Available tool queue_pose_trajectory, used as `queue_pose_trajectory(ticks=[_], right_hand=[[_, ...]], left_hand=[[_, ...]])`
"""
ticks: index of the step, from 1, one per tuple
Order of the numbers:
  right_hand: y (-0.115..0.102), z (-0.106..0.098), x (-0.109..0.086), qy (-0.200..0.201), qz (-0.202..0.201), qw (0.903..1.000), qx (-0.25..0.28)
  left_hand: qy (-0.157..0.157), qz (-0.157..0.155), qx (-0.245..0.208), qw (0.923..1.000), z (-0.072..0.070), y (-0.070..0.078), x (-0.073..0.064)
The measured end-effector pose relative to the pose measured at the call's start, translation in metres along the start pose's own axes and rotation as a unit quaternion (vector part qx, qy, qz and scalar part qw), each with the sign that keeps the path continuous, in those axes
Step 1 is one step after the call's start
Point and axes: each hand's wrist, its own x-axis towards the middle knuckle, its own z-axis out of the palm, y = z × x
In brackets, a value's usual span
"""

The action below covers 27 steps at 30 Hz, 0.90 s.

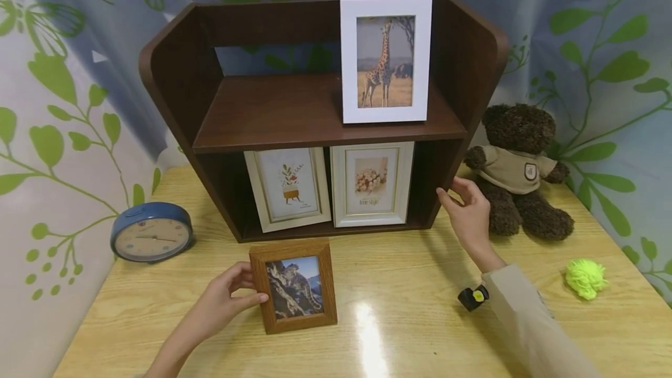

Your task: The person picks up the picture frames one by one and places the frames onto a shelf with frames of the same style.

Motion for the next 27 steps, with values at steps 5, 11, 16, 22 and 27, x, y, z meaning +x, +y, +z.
queue_pose_trajectory(ticks=[5, 11, 16, 22, 27], right_hand=[[0.002, 0.000, 0.001, 0.000, -0.008, 0.9998, 0.016], [0.003, 0.000, 0.002, -0.002, -0.002, 0.9999, 0.015], [0.003, 0.001, 0.003, -0.004, 0.004, 0.9998, 0.019], [0.003, 0.001, 0.002, -0.001, 0.001, 0.9999, 0.016], [0.002, 0.001, 0.002, 0.003, 0.000, 0.9997, 0.023]], left_hand=[[-0.009, -0.006, 0.001, 0.9999, 0.000, -0.001, 0.001], [0.008, -0.009, -0.020, 0.9997, 0.004, -0.006, 0.000], [0.049, -0.005, -0.032, 0.9983, 0.007, -0.005, 0.000], [0.088, -0.005, -0.048, 0.9949, 0.010, -0.004, 0.001], [0.114, 0.034, -0.047, 0.9917, 0.012, -0.005, 0.001]])
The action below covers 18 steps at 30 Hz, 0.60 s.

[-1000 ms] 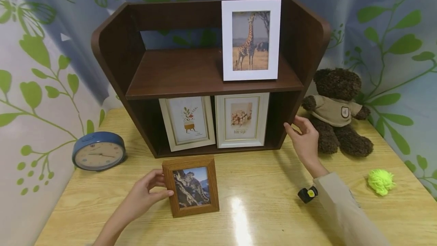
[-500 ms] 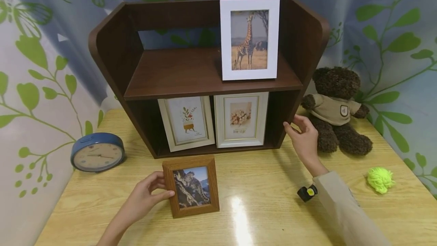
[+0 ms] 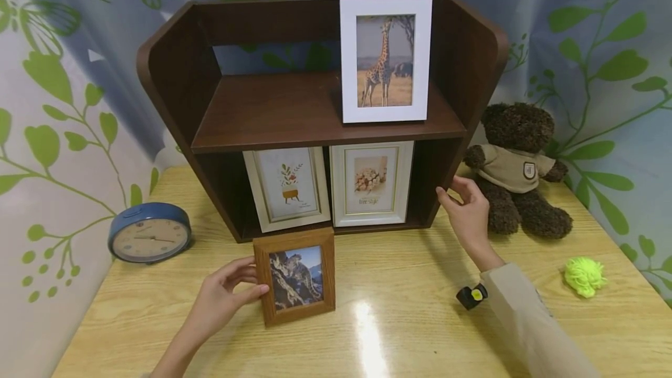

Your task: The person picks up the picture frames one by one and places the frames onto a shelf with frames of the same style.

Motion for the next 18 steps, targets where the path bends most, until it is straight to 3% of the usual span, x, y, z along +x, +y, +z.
queue_pose_trajectory(ticks=[11, 18], right_hand=[[-0.001, 0.001, -0.001, -0.001, 0.007, 1.0000, 0.005], [-0.001, 0.002, -0.001, 0.002, 0.007, 1.0000, 0.002]], left_hand=[[0.011, 0.109, -0.039, 0.9933, 0.001, 0.005, 0.009], [-0.002, 0.132, -0.048, 0.9901, -0.006, 0.022, 0.016]])
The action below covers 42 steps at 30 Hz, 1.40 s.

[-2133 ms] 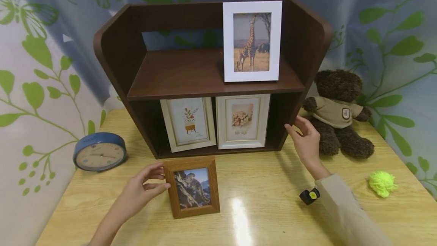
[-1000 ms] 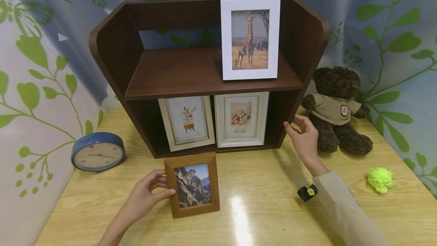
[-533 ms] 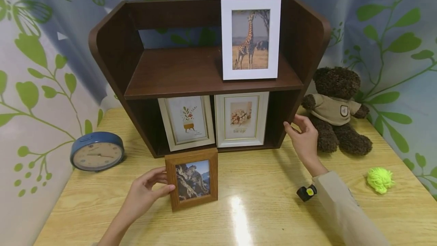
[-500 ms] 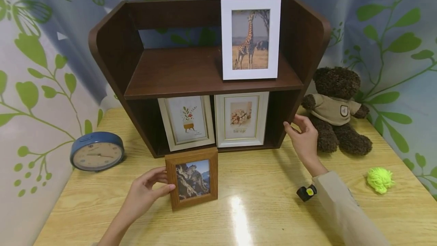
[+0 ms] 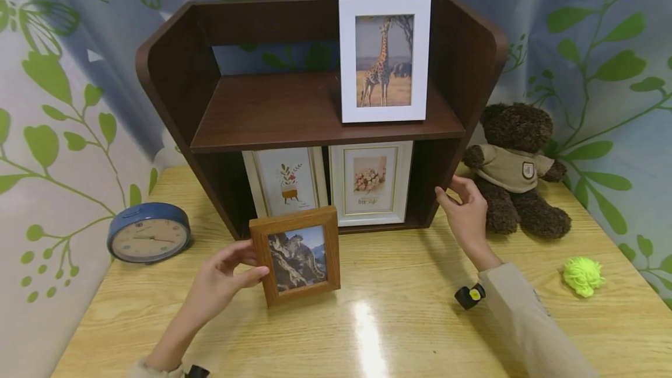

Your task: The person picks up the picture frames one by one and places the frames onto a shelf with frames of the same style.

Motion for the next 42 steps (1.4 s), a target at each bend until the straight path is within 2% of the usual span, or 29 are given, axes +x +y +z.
queue_pose_trajectory(ticks=[3, 6, 10, 14, 17, 22, 26, 29, 32, 35, 39, 42], right_hand=[[0.000, 0.000, 0.000, 0.005, -0.004, 1.0000, -0.002], [0.000, 0.000, 0.000, 0.010, -0.006, 0.9999, -0.001], [0.000, 0.001, 0.001, 0.011, -0.005, 0.9999, 0.000], [0.001, 0.001, 0.001, 0.011, -0.005, 0.9999, -0.006], [0.001, 0.000, 0.001, 0.012, -0.009, 0.9999, -0.005], [0.000, 0.001, 0.001, 0.012, -0.016, 0.9998, 0.002], [0.000, 0.001, 0.001, 0.010, -0.015, 0.9998, 0.003], [-0.001, 0.001, 0.001, 0.010, -0.013, 0.9999, 0.003], [0.000, 0.001, 0.001, 0.011, -0.012, 0.9998, 0.008], [0.001, 0.001, 0.001, 0.014, -0.012, 0.9998, 0.011], [0.003, 0.002, 0.001, 0.016, -0.010, 0.9997, 0.013], [0.004, 0.003, 0.000, 0.016, -0.011, 0.9997, 0.015]], left_hand=[[-0.006, 0.012, -0.012, 0.9998, -0.005, 0.007, 0.006], [-0.010, 0.039, -0.033, 0.9987, -0.010, 0.013, 0.014], [-0.001, 0.067, -0.045, 0.9967, -0.018, 0.021, 0.024], [0.008, 0.054, -0.020, 0.9983, -0.024, 0.032, 0.031], [0.014, 0.045, -0.022, 0.9986, -0.027, 0.039, 0.035], [0.047, 0.033, -0.077, 0.9954, -0.028, 0.051, 0.042], [0.073, 0.017, -0.126, 0.9892, -0.029, 0.067, 0.051], [0.084, 0.020, -0.157, 0.9838, -0.031, 0.077, 0.058], [0.088, 0.042, -0.175, 0.9797, -0.033, 0.085, 0.063], [0.083, 0.078, -0.193, 0.9745, -0.035, 0.091, 0.068], [0.078, 0.114, -0.232, 0.9628, -0.041, 0.100, 0.075], [0.100, 0.116, -0.243, 0.9581, -0.045, 0.109, 0.081]])
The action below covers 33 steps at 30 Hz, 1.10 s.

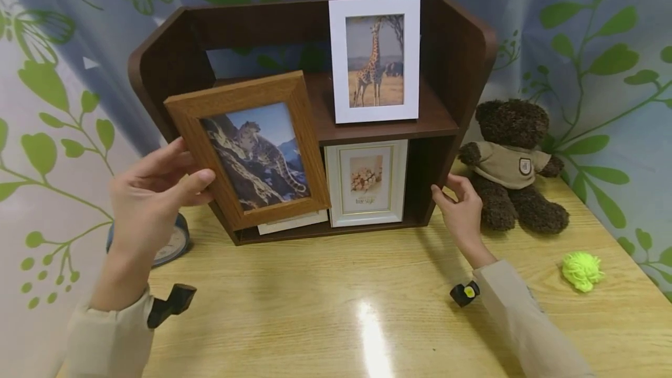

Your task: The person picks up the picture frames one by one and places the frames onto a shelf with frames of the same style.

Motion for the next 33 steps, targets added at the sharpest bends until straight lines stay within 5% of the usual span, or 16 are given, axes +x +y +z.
queue_pose_trajectory(ticks=[13, 23, 33], right_hand=[[0.002, 0.000, -0.001, 0.001, -0.007, 1.0000, -0.007], [0.000, 0.001, 0.000, 0.003, -0.011, 0.9999, -0.006], [0.001, 0.001, -0.001, 0.004, -0.014, 0.9998, -0.010]], left_hand=[[0.082, -0.030, 0.083, 0.9926, 0.013, 0.013, 0.039], [0.108, -0.006, 0.087, 0.9903, 0.017, 0.007, 0.065], [0.111, -0.010, 0.151, 0.9822, 0.023, -0.002, 0.080]])
